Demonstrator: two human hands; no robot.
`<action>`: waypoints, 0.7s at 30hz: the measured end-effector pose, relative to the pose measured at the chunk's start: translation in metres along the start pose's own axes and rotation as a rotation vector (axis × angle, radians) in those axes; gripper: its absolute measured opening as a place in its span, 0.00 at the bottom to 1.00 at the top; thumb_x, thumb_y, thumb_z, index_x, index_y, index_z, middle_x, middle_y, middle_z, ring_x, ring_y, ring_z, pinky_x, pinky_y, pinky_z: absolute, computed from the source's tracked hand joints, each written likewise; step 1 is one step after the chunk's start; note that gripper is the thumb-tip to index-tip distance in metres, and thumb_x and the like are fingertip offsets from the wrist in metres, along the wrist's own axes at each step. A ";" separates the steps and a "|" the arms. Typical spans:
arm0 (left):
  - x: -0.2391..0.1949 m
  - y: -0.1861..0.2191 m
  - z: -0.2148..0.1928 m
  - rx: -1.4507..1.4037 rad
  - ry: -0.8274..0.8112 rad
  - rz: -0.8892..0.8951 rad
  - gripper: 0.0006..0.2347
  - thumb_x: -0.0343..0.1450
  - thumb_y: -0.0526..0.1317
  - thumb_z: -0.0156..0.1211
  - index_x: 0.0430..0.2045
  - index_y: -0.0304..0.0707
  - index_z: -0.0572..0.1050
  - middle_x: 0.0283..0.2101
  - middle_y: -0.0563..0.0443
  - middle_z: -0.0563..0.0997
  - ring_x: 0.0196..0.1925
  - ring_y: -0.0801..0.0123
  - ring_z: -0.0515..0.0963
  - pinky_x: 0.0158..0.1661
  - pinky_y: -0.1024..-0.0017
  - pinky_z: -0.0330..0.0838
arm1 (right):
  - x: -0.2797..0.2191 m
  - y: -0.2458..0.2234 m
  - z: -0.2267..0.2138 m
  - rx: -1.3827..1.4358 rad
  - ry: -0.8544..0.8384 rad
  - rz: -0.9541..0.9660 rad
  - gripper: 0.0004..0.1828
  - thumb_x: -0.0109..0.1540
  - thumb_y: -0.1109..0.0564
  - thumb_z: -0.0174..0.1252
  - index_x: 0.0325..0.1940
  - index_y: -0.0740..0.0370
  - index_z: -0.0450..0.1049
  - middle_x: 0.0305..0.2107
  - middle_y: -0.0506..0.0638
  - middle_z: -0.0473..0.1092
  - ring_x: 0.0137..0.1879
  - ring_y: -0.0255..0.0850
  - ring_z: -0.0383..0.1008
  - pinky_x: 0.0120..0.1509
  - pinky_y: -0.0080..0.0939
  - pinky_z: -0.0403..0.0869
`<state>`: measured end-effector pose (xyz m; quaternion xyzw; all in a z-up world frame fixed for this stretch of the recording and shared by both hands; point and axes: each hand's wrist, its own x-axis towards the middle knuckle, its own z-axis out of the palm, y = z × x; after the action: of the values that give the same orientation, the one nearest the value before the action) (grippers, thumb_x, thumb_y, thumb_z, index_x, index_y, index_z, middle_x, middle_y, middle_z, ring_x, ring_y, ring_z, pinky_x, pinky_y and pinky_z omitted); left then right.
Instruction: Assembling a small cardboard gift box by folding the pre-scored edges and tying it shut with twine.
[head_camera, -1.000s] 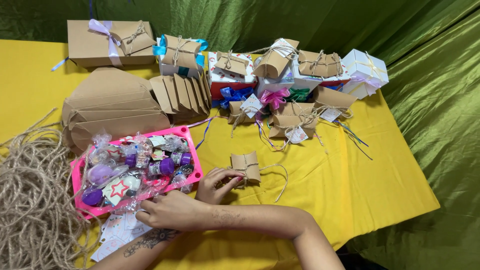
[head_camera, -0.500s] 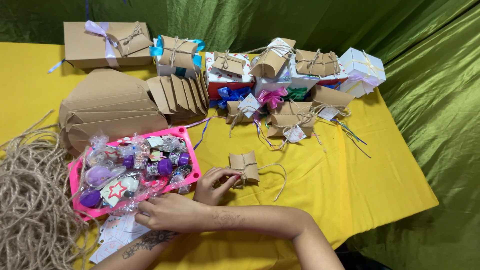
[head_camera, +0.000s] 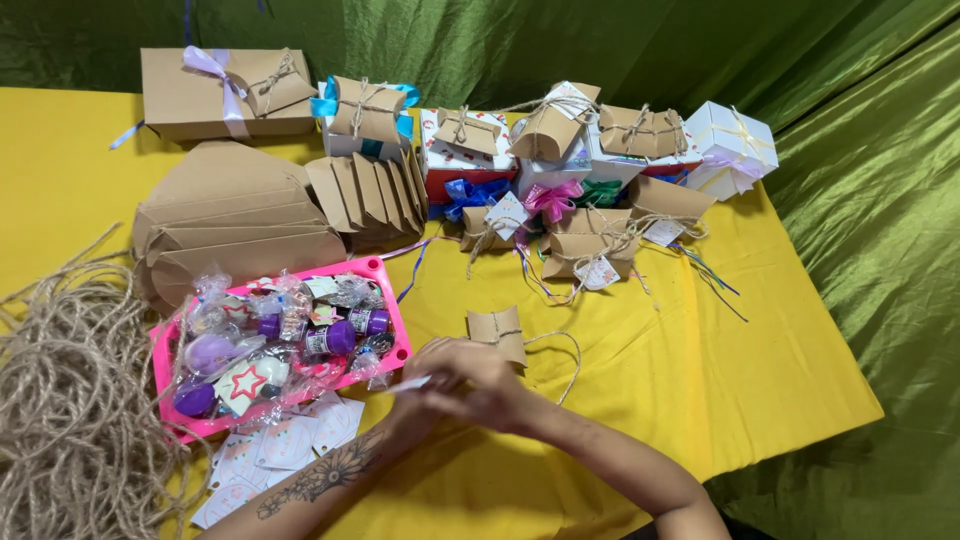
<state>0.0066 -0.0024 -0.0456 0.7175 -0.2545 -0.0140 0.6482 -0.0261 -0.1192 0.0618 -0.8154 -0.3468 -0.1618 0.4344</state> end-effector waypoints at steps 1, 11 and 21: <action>-0.002 -0.002 -0.002 -0.013 -0.051 -0.089 0.20 0.67 0.58 0.46 0.18 0.43 0.78 0.26 0.55 0.81 0.30 0.69 0.77 0.31 0.65 0.68 | -0.014 0.011 -0.012 0.146 0.111 0.294 0.13 0.62 0.68 0.62 0.50 0.61 0.75 0.30 0.45 0.73 0.30 0.28 0.67 0.33 0.27 0.69; 0.009 0.050 -0.013 -0.104 -0.007 0.024 0.06 0.71 0.37 0.62 0.37 0.39 0.83 0.41 0.50 0.88 0.46 0.66 0.85 0.48 0.71 0.76 | -0.060 0.088 -0.065 0.418 0.547 0.866 0.14 0.62 0.54 0.65 0.48 0.58 0.71 0.26 0.48 0.75 0.23 0.32 0.69 0.24 0.31 0.71; 0.012 0.047 -0.010 -0.112 -0.022 -0.010 0.06 0.72 0.37 0.61 0.38 0.40 0.83 0.40 0.50 0.87 0.44 0.66 0.85 0.46 0.71 0.76 | -0.074 0.092 -0.061 0.667 0.448 0.921 0.19 0.58 0.57 0.69 0.47 0.59 0.68 0.40 0.53 0.70 0.37 0.40 0.75 0.36 0.35 0.76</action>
<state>0.0039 0.0008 0.0039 0.6814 -0.2568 -0.0393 0.6843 -0.0110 -0.2355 -0.0002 -0.6479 0.1089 -0.0077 0.7539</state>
